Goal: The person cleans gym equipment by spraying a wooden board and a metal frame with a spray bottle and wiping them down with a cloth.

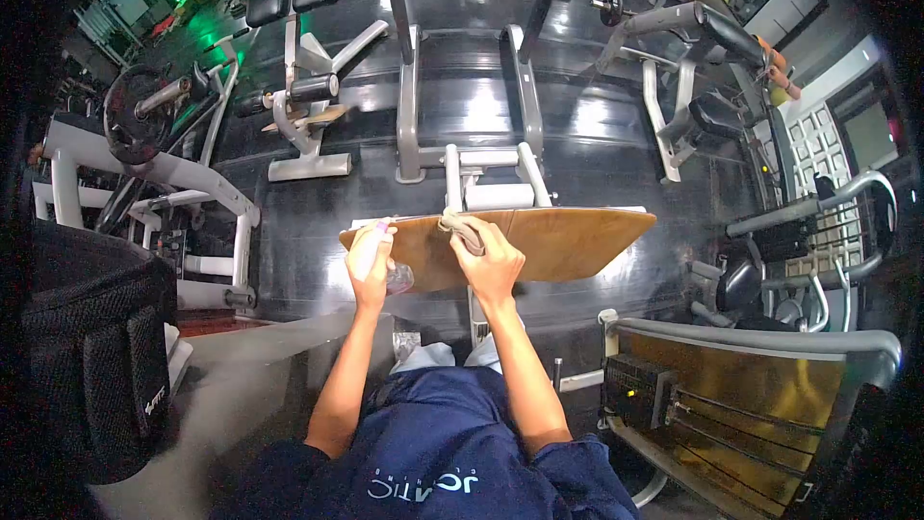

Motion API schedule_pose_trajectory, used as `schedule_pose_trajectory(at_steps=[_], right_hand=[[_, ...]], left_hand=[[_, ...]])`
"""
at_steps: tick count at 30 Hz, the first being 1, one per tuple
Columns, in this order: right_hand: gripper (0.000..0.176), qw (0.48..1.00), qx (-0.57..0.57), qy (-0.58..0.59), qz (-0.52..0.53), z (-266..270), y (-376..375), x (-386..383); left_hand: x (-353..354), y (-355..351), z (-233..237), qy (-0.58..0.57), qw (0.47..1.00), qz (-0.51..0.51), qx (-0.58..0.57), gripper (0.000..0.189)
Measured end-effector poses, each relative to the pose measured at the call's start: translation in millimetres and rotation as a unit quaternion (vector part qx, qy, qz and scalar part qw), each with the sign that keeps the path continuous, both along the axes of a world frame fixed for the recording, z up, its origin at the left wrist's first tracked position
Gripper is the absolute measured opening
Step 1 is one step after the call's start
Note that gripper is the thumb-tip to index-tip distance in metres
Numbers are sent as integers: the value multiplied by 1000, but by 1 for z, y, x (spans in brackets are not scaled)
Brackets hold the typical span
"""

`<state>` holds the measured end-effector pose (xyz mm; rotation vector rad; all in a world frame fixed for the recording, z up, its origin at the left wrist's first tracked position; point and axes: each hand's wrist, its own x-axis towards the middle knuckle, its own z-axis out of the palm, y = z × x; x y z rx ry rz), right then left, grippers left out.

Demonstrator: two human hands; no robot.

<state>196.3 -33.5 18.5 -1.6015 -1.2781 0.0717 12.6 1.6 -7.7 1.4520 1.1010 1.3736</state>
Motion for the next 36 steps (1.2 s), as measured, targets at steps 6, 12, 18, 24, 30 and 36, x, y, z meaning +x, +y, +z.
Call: schedule_pose_trajectory(at_steps=[6, 12, 18, 24, 30, 36], right_hand=[[25, 996, -84, -26, 27, -24, -20, 12], [24, 998, -63, 9, 10, 9, -14, 33], [28, 999, -27, 18, 20, 7, -2, 25], [28, 994, -88, -37, 47, -27, -22, 41], [23, 997, -78, -15, 12, 4, -17, 57], [30, 1000, -25, 16, -3, -6, -10, 45]], left_hand=[[24, 0, 27, -4, 1000, -13, -8, 19], [48, 11, 15, 46, 994, -69, 77, 19], [61, 10, 25, -44, 992, -78, -91, 15], [56, 14, 23, -60, 989, -102, -87, 13], [54, 17, 20, -76, 986, -121, -91, 13], [54, 16, 17, -70, 987, -116, -82, 15]])
